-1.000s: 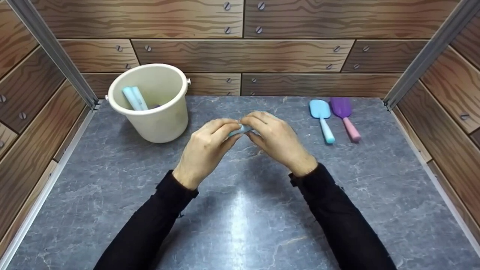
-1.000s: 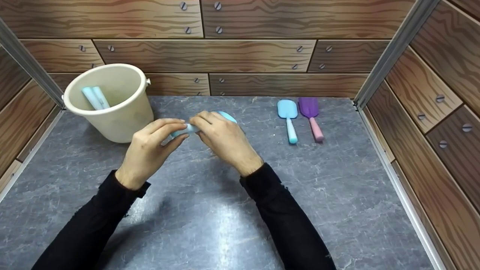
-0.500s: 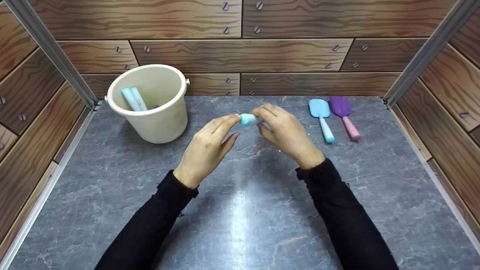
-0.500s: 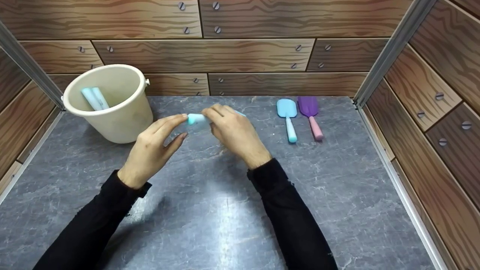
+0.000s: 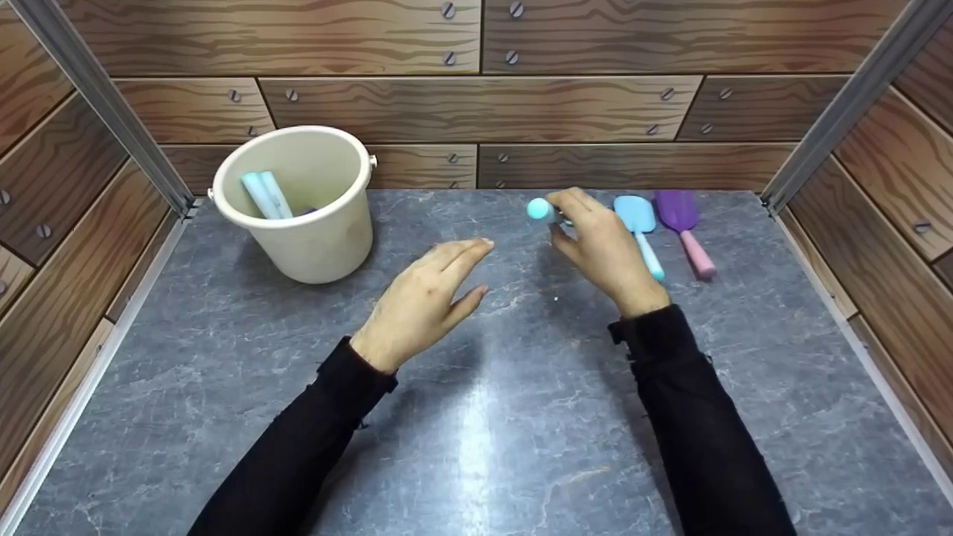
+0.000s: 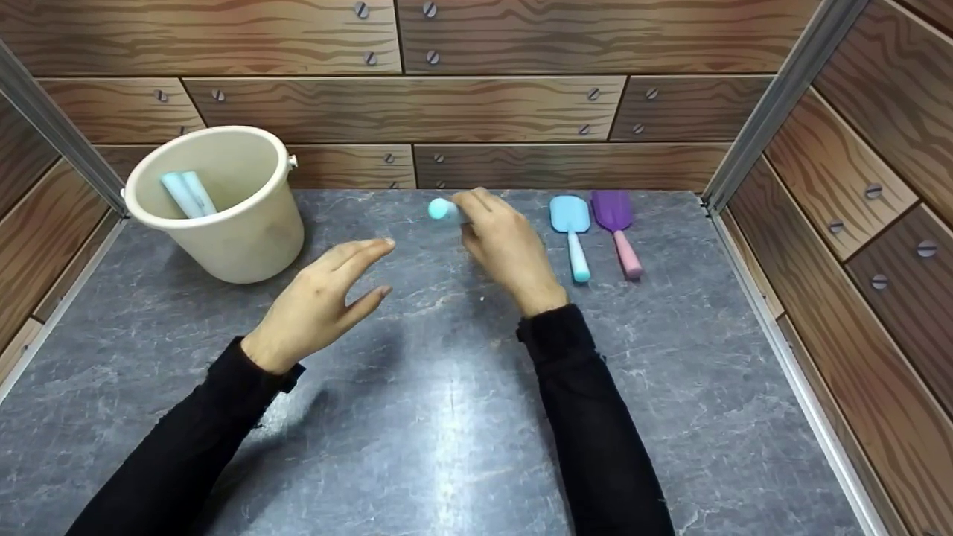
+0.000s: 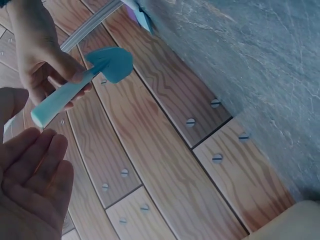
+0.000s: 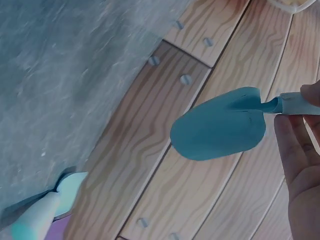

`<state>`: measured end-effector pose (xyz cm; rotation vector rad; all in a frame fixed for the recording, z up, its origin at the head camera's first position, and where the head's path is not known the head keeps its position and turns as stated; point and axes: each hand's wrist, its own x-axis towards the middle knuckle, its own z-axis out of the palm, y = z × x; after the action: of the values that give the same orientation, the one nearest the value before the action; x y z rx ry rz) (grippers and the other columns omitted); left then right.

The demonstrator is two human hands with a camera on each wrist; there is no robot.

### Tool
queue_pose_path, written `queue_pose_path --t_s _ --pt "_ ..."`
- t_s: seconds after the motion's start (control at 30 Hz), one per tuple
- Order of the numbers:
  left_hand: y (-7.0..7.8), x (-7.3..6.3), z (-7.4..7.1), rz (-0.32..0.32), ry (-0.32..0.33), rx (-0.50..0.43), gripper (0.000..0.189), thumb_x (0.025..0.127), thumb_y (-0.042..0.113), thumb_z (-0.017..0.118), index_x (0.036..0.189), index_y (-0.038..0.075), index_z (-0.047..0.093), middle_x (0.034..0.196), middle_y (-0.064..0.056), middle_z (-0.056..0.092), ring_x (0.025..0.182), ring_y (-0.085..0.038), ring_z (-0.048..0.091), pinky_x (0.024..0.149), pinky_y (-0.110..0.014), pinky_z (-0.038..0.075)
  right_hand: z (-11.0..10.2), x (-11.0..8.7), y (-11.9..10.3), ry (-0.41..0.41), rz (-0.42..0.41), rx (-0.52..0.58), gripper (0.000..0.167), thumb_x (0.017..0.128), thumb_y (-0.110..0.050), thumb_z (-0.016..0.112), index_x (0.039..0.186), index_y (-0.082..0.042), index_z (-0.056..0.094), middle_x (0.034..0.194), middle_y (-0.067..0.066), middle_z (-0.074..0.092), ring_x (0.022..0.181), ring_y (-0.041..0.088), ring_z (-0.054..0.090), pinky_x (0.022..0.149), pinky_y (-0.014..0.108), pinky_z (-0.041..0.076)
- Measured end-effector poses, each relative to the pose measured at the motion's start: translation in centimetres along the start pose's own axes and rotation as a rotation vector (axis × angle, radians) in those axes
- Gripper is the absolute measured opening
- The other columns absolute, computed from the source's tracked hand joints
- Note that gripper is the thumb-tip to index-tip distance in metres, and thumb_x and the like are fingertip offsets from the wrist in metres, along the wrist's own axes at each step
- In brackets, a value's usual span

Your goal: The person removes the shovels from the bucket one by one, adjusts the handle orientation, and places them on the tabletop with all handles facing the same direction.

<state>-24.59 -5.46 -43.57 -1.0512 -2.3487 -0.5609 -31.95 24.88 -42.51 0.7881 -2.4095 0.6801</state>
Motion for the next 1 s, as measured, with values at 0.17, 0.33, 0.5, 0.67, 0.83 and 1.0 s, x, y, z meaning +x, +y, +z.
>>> queue_pose_path --t_s 0.17,0.33,0.5,0.67,0.83,1.0 --pt "0.0 -0.2 0.4 0.025 -0.051 0.024 0.06 0.116 0.028 0.077 0.168 0.002 0.06 0.164 -0.016 0.072 0.15 -0.033 0.072 0.132 -0.045 0.06 -0.2 -0.2 1.8 0.019 0.019 0.017 0.035 0.102 0.009 0.077 0.136 0.003 0.071 0.13 0.025 0.078 0.123 0.046 0.078 0.115 0.059 0.067" --pt "0.1 -0.2 0.7 0.035 -0.113 0.016 0.064 0.116 0.032 0.077 0.17 0.003 0.057 0.168 -0.016 0.068 0.154 -0.033 0.069 0.135 -0.047 0.056 -0.3 -0.5 3.0 0.018 0.076 0.051 0.033 0.103 0.012 0.073 0.136 0.005 0.069 0.132 0.028 0.077 0.127 0.047 0.078 0.115 0.057 0.069" --pt "0.2 -0.3 1.0 0.028 -0.18 0.002 0.067 0.118 0.035 0.073 0.173 0.003 0.053 0.171 -0.017 0.066 0.158 -0.034 0.066 0.14 -0.05 0.051 -0.1 -0.7 4.1 0.0 0.152 0.069 0.031 0.105 0.012 0.072 0.135 0.007 0.067 0.133 0.029 0.076 0.131 0.048 0.077 0.116 0.058 0.069" --pt "0.3 -0.3 1.2 0.048 -0.201 -0.014 0.065 0.119 0.033 0.071 0.173 0.002 0.052 0.171 -0.018 0.066 0.158 -0.035 0.066 0.138 -0.048 0.053 0.1 -1.1 5.2 -0.012 0.19 0.064 0.03 0.104 0.012 0.072 0.132 0.006 0.067 0.131 0.029 0.075 0.13 0.05 0.075 0.119 0.062 0.066" --pt "0.3 -0.4 1.5 0.051 -0.207 -0.021 0.063 0.12 0.032 0.07 0.173 0.002 0.053 0.17 -0.018 0.066 0.158 -0.035 0.067 0.138 -0.048 0.053 0.2 -1.4 6.0 -0.034 0.218 0.063 0.031 0.103 0.012 0.073 0.133 0.006 0.066 0.132 0.03 0.075 0.132 0.052 0.074 0.123 0.065 0.062" --pt "0.3 -0.5 1.8 0.052 -0.214 -0.017 0.063 0.12 0.032 0.07 0.173 0.001 0.053 0.17 -0.018 0.066 0.157 -0.036 0.067 0.139 -0.05 0.052 0.3 -1.6 6.6 -0.047 0.245 0.083 0.031 0.104 0.011 0.073 0.134 0.007 0.066 0.136 0.031 0.074 0.136 0.053 0.072 0.126 0.065 0.059"
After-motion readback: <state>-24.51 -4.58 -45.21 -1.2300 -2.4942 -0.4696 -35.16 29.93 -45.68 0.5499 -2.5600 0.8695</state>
